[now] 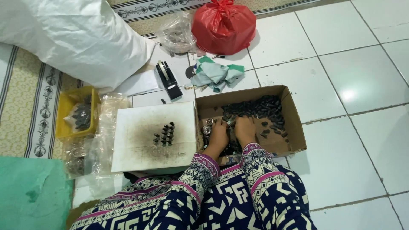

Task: Assembling small metal bolts into a template jig while sitting on the floor.

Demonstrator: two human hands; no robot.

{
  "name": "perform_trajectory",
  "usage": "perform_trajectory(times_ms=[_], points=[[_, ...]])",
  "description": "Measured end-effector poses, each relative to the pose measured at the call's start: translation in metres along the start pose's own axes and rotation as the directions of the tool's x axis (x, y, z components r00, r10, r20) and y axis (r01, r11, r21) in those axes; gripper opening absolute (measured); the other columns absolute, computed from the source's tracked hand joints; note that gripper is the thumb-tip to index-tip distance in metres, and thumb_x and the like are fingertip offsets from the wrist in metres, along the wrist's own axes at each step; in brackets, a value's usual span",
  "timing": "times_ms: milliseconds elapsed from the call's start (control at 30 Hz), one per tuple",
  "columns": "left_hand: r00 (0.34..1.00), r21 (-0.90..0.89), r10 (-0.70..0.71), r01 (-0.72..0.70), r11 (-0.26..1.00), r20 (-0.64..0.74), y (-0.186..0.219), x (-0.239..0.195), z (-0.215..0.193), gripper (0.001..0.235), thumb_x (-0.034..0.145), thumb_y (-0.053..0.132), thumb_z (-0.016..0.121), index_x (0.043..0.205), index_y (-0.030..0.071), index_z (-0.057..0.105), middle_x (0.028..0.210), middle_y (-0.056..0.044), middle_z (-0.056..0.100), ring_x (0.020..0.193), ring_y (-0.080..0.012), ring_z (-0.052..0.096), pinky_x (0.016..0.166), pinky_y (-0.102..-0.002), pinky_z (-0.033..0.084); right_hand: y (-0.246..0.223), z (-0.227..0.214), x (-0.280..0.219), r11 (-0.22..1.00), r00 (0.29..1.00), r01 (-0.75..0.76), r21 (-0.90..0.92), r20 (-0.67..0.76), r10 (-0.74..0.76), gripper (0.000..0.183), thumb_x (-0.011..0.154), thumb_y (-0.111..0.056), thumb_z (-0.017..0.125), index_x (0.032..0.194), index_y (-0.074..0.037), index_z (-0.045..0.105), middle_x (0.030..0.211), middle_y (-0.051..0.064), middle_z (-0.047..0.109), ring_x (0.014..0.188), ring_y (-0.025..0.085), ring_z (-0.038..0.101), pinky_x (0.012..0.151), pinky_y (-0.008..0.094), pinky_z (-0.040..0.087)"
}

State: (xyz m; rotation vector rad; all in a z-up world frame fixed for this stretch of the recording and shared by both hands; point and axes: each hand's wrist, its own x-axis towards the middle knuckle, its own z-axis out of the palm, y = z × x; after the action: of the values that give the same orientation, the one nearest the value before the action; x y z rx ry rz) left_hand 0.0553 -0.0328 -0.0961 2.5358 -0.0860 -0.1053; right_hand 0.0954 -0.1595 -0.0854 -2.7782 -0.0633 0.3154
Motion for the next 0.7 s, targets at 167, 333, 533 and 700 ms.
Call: perform_trajectory(times_ms=[167,333,533,700], points=[[1.000,-0.123,-0.022,0.024,0.992,0.017,0.015,-0.027,-0.035,0.027,0.084,-0.006,0.065,0.111,-0.004,0.068,0.113,-0.024,0.062,0.109,-0.0427,0.064,0.088,-0.044,0.061,-0.004,0.001,-0.013,0.999,0.999,0.038,-0.031,-0.030,-0.039,0.023,0.093,-0.004,0.058,0.103,-0.003,0.079,0.116,0.024,0.069,0.114,0.038,0.063,0.095,0.045,0.058],[0.999,-0.185,-0.039,0.035,0.982,-0.017,0.029,-0.063,-0.090,0.040,0.088,-0.003,0.063,0.128,-0.001,0.063,0.119,-0.024,0.061,0.111,-0.0371,0.066,0.088,-0.042,0.062,-0.022,-0.030,-0.032,0.945,1.000,0.015,0.326,0.013,-0.020,0.024,0.089,-0.010,0.071,0.111,-0.001,0.074,0.116,0.026,0.070,0.117,0.044,0.064,0.096,0.053,0.057],[0.982,-0.227,0.035,-0.076,0.971,-0.183,0.028,-0.120,-0.139,0.049,0.091,-0.001,0.067,0.138,0.005,0.057,0.125,-0.022,0.059,0.119,-0.0391,0.064,0.097,-0.045,0.059,-0.066,-0.066,-0.090,0.800,0.982,0.054,0.598,0.112,-0.149,0.023,0.089,-0.008,0.075,0.111,-0.010,0.081,0.112,0.024,0.076,0.114,0.042,0.068,0.092,0.047,0.056],[0.914,-0.082,0.137,-0.182,0.980,-0.382,-0.012,-0.166,-0.130,0.027,0.091,0.003,0.071,0.118,0.006,0.069,0.105,-0.012,0.069,0.097,-0.0264,0.073,0.078,-0.032,0.065,-0.107,-0.068,-0.139,0.738,0.920,0.189,0.648,0.146,-0.364,0.027,0.084,0.003,0.071,0.110,-0.001,0.077,0.092,0.025,0.078,0.095,0.039,0.074,0.085,0.048,0.058]])
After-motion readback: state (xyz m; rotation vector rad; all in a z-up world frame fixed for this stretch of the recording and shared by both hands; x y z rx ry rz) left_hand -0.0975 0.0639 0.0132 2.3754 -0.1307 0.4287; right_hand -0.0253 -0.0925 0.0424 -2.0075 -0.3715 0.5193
